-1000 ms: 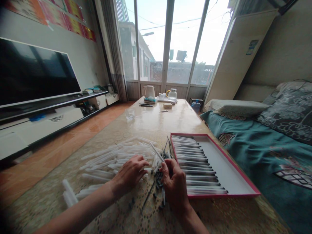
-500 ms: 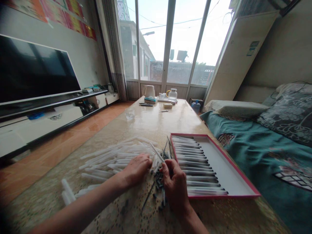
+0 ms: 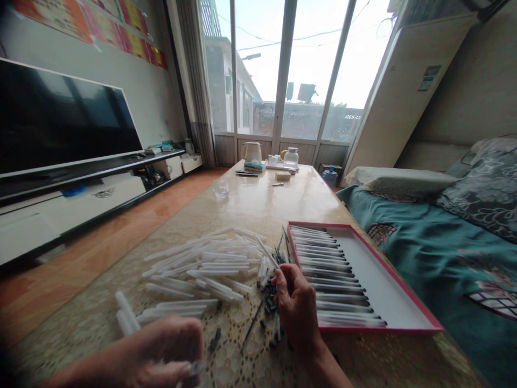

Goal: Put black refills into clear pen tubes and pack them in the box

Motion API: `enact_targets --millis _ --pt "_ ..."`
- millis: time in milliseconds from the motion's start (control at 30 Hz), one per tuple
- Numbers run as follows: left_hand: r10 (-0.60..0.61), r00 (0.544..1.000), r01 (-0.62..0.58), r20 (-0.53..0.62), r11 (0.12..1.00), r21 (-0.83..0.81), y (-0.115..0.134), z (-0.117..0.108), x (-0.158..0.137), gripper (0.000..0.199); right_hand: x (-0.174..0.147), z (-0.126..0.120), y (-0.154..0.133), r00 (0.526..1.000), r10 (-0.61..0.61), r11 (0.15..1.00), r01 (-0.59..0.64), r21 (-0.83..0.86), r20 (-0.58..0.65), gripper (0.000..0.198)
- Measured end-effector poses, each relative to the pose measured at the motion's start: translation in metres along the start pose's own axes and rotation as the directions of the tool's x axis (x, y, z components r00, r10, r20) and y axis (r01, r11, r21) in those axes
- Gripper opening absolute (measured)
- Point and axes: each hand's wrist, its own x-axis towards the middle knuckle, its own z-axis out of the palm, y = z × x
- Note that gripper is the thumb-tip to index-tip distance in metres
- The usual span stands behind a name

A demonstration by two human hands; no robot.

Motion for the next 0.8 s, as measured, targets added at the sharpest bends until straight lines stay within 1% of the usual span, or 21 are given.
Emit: enact_targets --millis 33,67,100,167,233,300,400,500,567,600,633,700,733,800 --pt "-0.033 0.997 0.03 0.063 0.998 0.048 -0.003 0.001 -0.005 0.007 0.0 0.0 0.0 1.0 -0.002 1.0 0.002 0.002 -0.001 0.023" --pt "-0.039 0.996 0.031 0.079 0.995 0.097 -0.006 0.003 -0.006 0.009 0.0 0.001 0.0 1.0 -0.002 1.0 0.002 0.007 -0.001 0.023" --pt "-0.029 0.995 0.015 0.09 0.988 0.152 -0.008 0.004 -0.003 0.01 0.0 0.001 -0.001 1.0 -0.001 1.0 0.001 0.015 0.0 0.023" --pt "0.03 0.997 -0.041 0.068 0.985 0.169 -0.011 0.006 0.011 0.01 0.0 0.001 -0.002 1.0 0.005 1.0 -0.005 0.031 -0.001 0.024" --pt "0.11 0.993 -0.113 0.039 0.989 0.094 -0.01 0.006 0.035 0.01 0.0 0.0 -0.003 1.0 0.007 0.999 -0.006 0.041 -0.009 0.024" --pt "0.198 0.98 -0.199 -0.019 0.978 -0.057 -0.008 0.006 0.059 0.011 0.0 -0.001 -0.003 1.0 0.002 0.999 -0.002 0.043 -0.021 0.024" --pt "0.227 0.97 -0.236 -0.083 0.965 -0.114 -0.006 0.007 0.088 0.015 0.001 -0.002 -0.002 0.999 -0.007 0.999 0.008 0.032 -0.033 0.024" --pt "0.216 0.965 -0.24 -0.148 0.957 -0.163 -0.007 0.009 0.096 0.018 0.002 -0.002 0.0 1.0 -0.013 0.999 0.013 0.037 -0.025 0.023" --pt "0.163 0.957 -0.225 -0.241 0.939 -0.261 -0.011 0.012 0.09 0.019 0.002 -0.002 -0.001 0.999 -0.03 0.999 0.03 0.035 -0.012 0.023" --pt "0.109 0.947 -0.215 -0.303 0.915 -0.342 -0.014 0.014 0.084 0.02 0.001 -0.002 -0.001 0.999 -0.045 0.999 0.045 0.027 -0.003 0.022" --pt "0.034 0.931 -0.203 -0.363 0.875 -0.439 -0.017 0.016 0.078 0.021 0.001 -0.001 -0.003 0.998 -0.061 0.998 0.061 0.016 0.008 0.021" --pt "-0.125 0.889 -0.198 -0.44 0.763 -0.615 -0.027 0.021 0.066 0.026 -0.001 -0.002 -0.007 0.996 -0.088 0.996 0.089 -0.012 0.034 0.019" --pt "-0.181 0.872 -0.2 -0.455 0.717 -0.668 -0.032 0.024 0.061 0.028 -0.002 -0.002 -0.009 0.994 -0.1 0.994 0.102 -0.026 0.053 0.018" --pt "-0.232 0.832 -0.243 -0.505 0.665 -0.706 -0.041 0.028 0.053 0.03 -0.004 -0.003 -0.014 0.986 -0.13 0.99 0.135 -0.047 0.102 0.016"
